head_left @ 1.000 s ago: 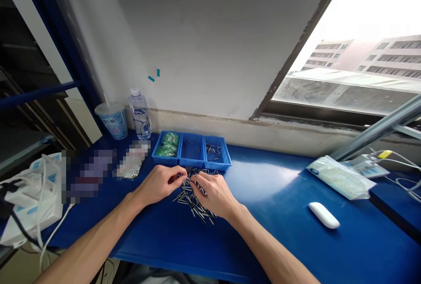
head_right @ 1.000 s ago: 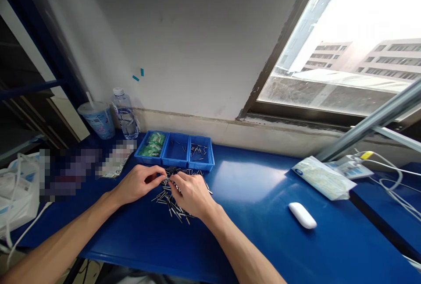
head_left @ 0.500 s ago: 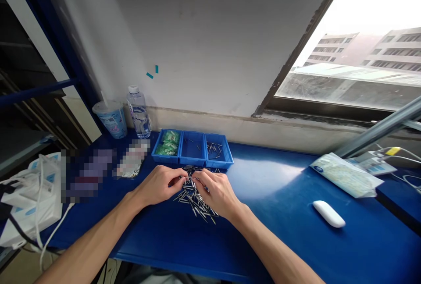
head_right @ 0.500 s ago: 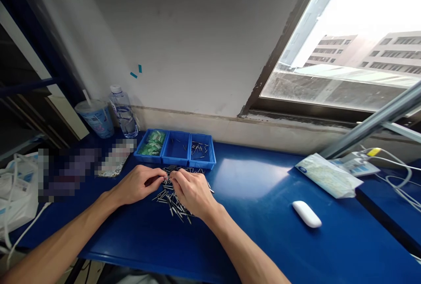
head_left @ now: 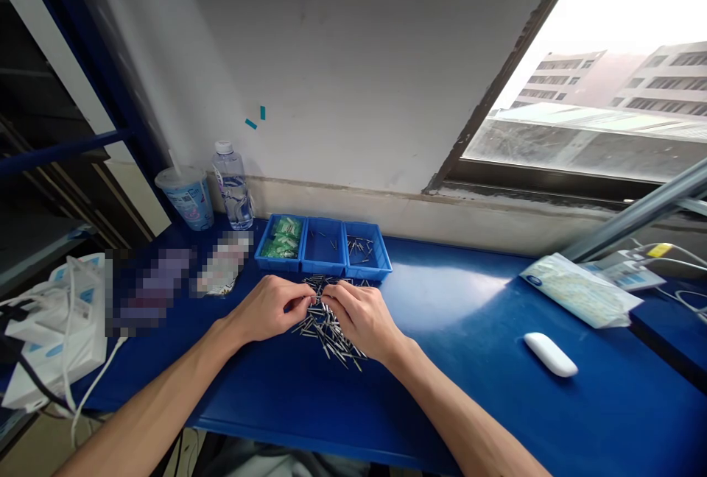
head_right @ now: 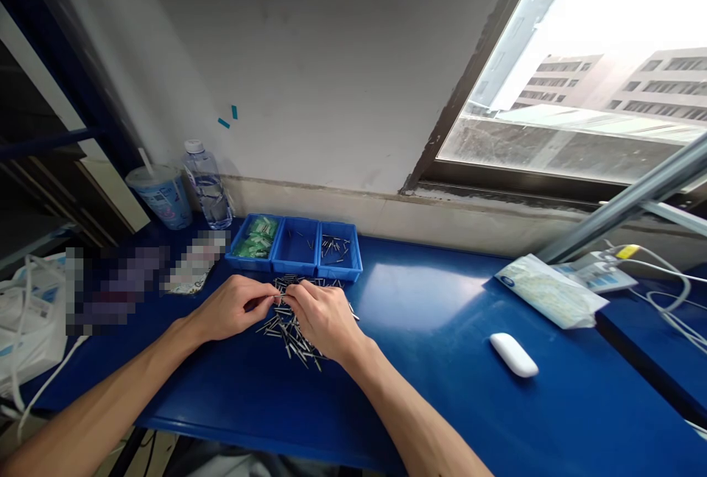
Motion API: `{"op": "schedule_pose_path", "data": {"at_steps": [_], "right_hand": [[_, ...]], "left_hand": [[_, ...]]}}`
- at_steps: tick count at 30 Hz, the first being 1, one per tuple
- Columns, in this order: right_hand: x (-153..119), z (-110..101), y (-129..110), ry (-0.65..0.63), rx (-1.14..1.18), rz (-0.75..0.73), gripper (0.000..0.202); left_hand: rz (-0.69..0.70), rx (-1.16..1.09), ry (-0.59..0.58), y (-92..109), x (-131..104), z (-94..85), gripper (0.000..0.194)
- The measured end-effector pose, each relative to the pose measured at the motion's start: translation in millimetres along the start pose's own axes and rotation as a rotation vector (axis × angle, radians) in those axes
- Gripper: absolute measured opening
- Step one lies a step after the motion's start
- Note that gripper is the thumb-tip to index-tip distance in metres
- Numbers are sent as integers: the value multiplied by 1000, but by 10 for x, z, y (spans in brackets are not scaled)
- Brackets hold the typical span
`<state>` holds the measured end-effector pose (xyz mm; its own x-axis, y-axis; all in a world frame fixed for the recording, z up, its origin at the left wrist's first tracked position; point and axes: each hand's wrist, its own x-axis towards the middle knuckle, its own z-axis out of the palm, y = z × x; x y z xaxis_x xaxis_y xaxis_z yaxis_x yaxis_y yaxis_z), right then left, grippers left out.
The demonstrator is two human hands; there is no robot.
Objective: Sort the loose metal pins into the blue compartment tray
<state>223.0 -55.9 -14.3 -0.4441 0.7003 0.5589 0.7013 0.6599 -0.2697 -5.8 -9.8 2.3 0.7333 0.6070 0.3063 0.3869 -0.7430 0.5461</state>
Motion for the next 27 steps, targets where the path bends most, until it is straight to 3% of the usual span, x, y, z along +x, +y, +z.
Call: {"op": "schedule_pose_path", "data": {"at_steps": [6,14,27], "right_hand": [[-9,16,8,-32,2,38,38],[-21,11,-16,-110,-18,43,19],[5,-5,-4,-145,-92,37,29]], "left_hand": [[0,3,0,21,9,10,25],[0,33,15,6,8,10,24],[19,70,4,-5,11,41,27]]}}
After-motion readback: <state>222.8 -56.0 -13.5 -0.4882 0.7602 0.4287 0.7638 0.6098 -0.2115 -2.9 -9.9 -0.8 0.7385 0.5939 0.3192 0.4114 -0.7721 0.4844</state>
